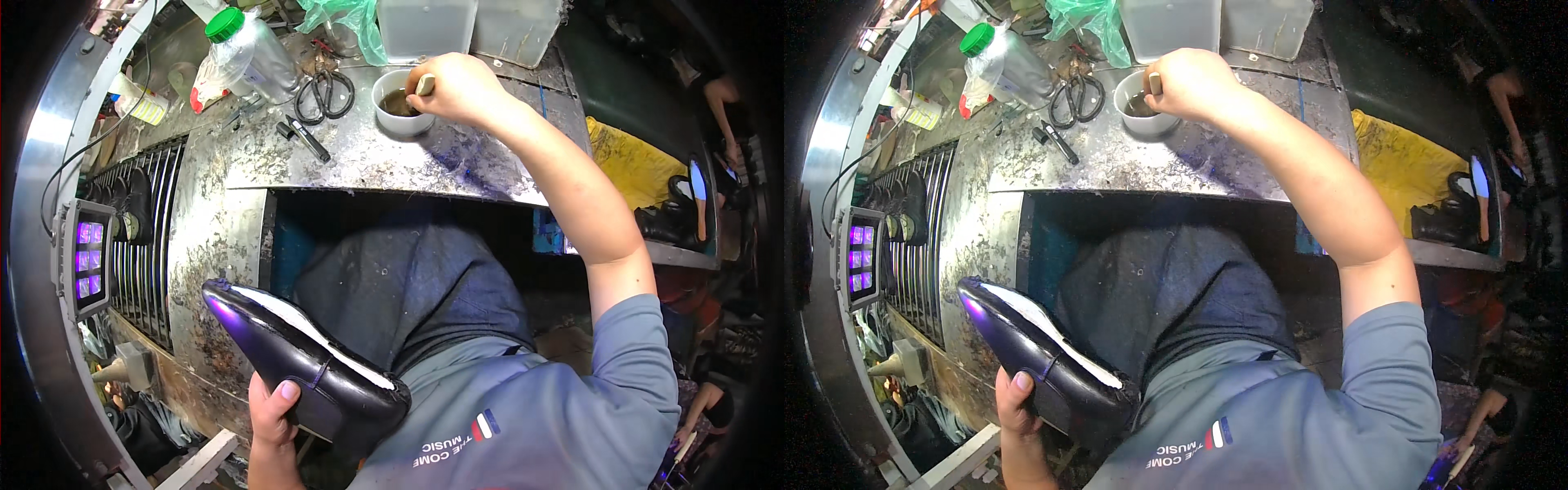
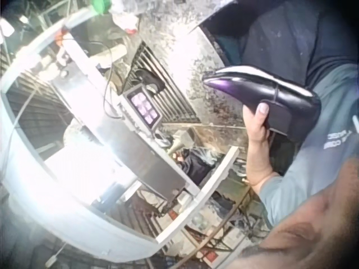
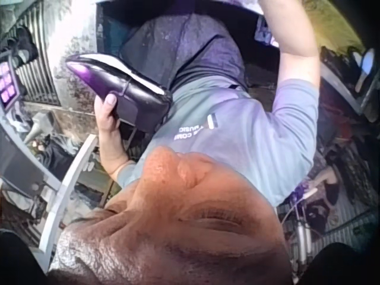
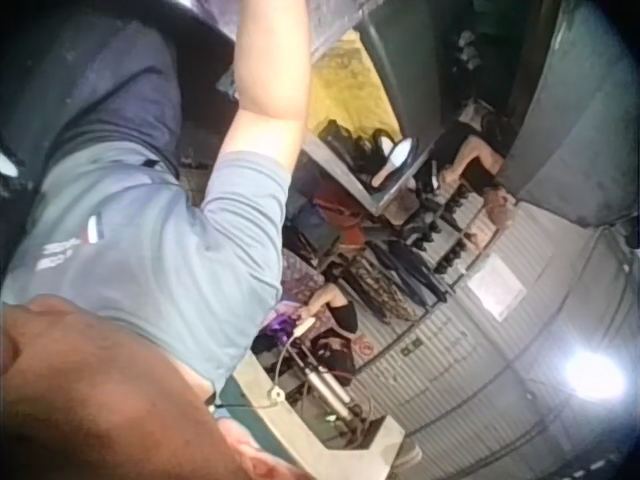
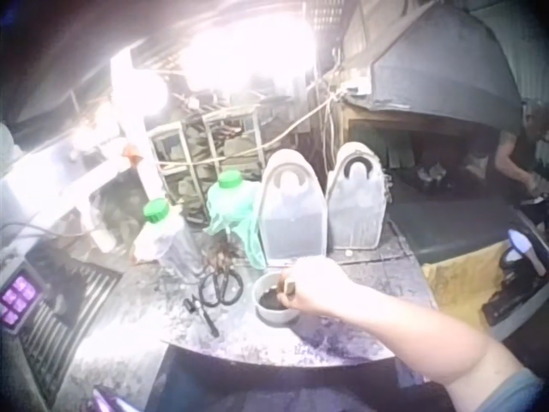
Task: The person paints the sole and edges of a black shoe with a purple substance using a small brush. They repeatedly dip the brush into a small container of the substance and apply it to the shoe, focusing on the sole and the seam where the sole meets the upper. The person handles the shoe with their left hand while painting with their right.
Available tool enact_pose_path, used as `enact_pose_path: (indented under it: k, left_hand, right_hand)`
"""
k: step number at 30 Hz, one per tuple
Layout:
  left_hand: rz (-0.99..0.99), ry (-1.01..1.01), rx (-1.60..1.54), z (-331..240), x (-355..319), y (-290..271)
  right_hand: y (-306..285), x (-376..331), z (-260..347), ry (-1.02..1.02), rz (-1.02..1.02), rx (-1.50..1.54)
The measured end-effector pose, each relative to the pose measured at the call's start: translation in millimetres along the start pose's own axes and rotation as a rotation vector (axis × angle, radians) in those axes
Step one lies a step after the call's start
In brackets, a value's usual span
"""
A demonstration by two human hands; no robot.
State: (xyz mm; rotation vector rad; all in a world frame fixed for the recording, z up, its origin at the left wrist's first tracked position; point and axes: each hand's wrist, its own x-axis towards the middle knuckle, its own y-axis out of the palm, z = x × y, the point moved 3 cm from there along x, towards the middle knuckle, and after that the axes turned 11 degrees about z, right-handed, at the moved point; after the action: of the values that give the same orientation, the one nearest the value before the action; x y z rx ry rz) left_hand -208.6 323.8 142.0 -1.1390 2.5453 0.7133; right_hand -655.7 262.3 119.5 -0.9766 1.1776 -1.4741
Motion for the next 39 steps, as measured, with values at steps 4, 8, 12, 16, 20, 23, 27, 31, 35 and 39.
enact_pose_path:
  k: [4, 8, 12, 16, 20, 23, 27, 31, 35, 39]
  left_hand:
    - [-0.038, 0.034, 0.033, -1, -2, 1]
    - [0.005, 0.054, 0.142, -2, -1, -3]
    - [0.013, 0.016, 0.085, -8, 0, -2]
    - [0.033, 0.029, 0.056, -7, 0, 1]
    - [0.036, 0.023, 0.09, -6, 1, 1]
    - [0.019, 0.01, 0.097, -4, 4, 7]
    - [0.024, -0.03, 0.069, -10, 8, 20]
    - [0.032, -0.064, 0.092, -11, 9, 23]
    - [0.016, -0.038, 0.035, -8, 8, 15]
    - [0.043, -0.023, 0.029, -3, 7, -1]
  right_hand:
    - [-18, -12, 5, -0.108, -0.202, 0.113]
    - [-43, -31, 15, -0.284, -0.476, 0.329]
    - [-2, -20, -7, -0.098, -0.203, 0.225]
    - [-14, -44, 19, -0.32, -0.298, 0.743]
    - [-20, -83, 85, -0.638, -0.05, 0.951]
    - [-16, -104, 123, -0.944, -0.122, 1.063]
    - [-12, -109, 146, -0.947, -0.11, 1.141]
    - [-10, -110, 152, -0.93, -0.091, 1.144]
    - [-11, -118, 151, -0.944, 0.027, 1.189]
    - [-17, -125, 148, -0.965, 0.177, 1.225]
